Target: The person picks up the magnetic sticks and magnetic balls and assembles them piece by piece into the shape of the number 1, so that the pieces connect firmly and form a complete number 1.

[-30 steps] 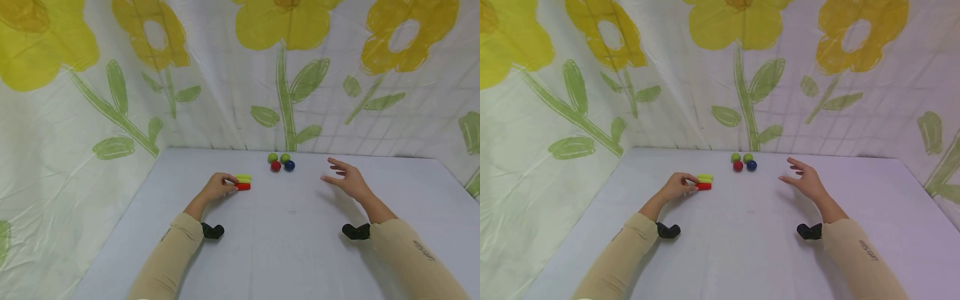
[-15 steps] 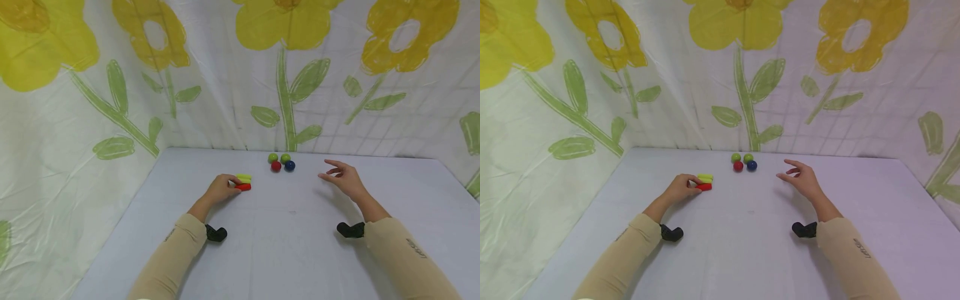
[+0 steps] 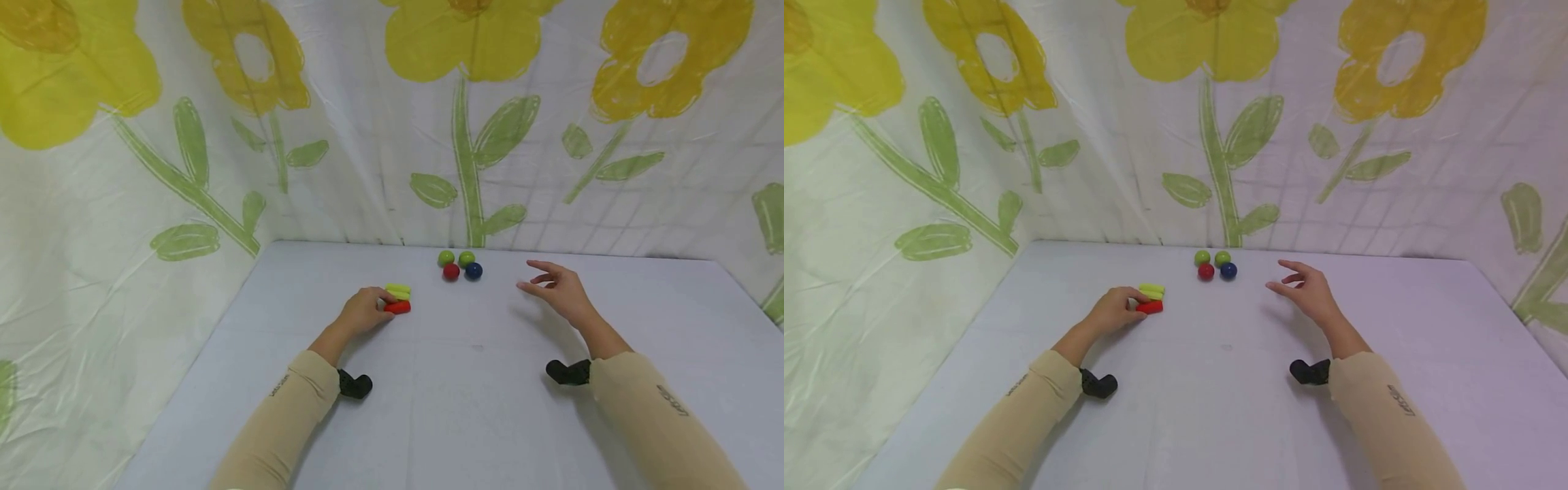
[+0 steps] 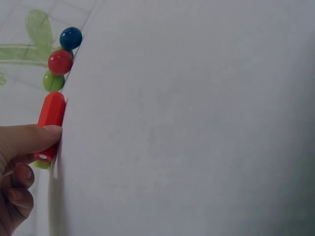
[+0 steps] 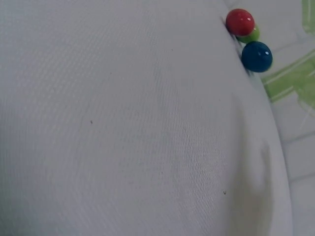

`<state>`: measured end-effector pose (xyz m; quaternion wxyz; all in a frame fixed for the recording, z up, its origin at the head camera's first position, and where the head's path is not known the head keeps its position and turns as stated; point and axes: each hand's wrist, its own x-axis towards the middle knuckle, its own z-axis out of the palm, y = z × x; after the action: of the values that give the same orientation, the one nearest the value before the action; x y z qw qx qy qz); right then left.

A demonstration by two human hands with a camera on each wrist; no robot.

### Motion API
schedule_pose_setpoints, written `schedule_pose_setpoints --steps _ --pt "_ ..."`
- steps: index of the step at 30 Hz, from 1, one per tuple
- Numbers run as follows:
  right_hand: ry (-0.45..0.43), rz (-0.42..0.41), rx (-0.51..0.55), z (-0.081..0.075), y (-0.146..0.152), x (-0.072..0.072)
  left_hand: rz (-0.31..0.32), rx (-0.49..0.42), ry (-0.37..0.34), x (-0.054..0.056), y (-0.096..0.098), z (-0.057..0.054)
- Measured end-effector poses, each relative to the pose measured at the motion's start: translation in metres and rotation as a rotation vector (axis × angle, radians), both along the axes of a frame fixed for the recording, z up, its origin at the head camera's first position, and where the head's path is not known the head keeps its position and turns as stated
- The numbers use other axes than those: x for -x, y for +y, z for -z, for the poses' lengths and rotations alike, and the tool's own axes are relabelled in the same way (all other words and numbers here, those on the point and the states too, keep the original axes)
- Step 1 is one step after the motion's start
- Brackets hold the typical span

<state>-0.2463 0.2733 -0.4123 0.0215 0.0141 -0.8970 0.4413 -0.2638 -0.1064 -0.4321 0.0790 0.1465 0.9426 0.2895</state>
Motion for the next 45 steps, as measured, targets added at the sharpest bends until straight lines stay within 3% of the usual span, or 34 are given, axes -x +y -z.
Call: schedule_pose_setpoints --steps 7,19,24,30,39,45 --pt "-0.006 -0.006 0.001 0.000 -0.004 0.006 0.017 0.055 -0.016 -0.005 0.007 -0.005" --pt "-0.038 -0.024 0.021 0.000 -0.007 0.010 0.065 0.174 0.066 -0.009 0.014 -0.008" --pt "-0.037 -0.024 0.009 0.002 -0.007 0.011 0.045 0.181 0.081 -0.010 0.016 -0.009" --pt "-0.037 -0.024 0.009 0.002 -0.007 0.012 -0.030 0.088 0.038 -0.011 0.021 -0.008" --pt "-0.032 -0.036 0.010 0.001 -0.011 0.013 -0.132 -0.219 -0.143 -0.011 0.029 -0.010" --pt "-0.041 -0.034 0.011 0.001 -0.013 0.016 -0.175 -0.337 -0.255 -0.010 0.039 -0.010"
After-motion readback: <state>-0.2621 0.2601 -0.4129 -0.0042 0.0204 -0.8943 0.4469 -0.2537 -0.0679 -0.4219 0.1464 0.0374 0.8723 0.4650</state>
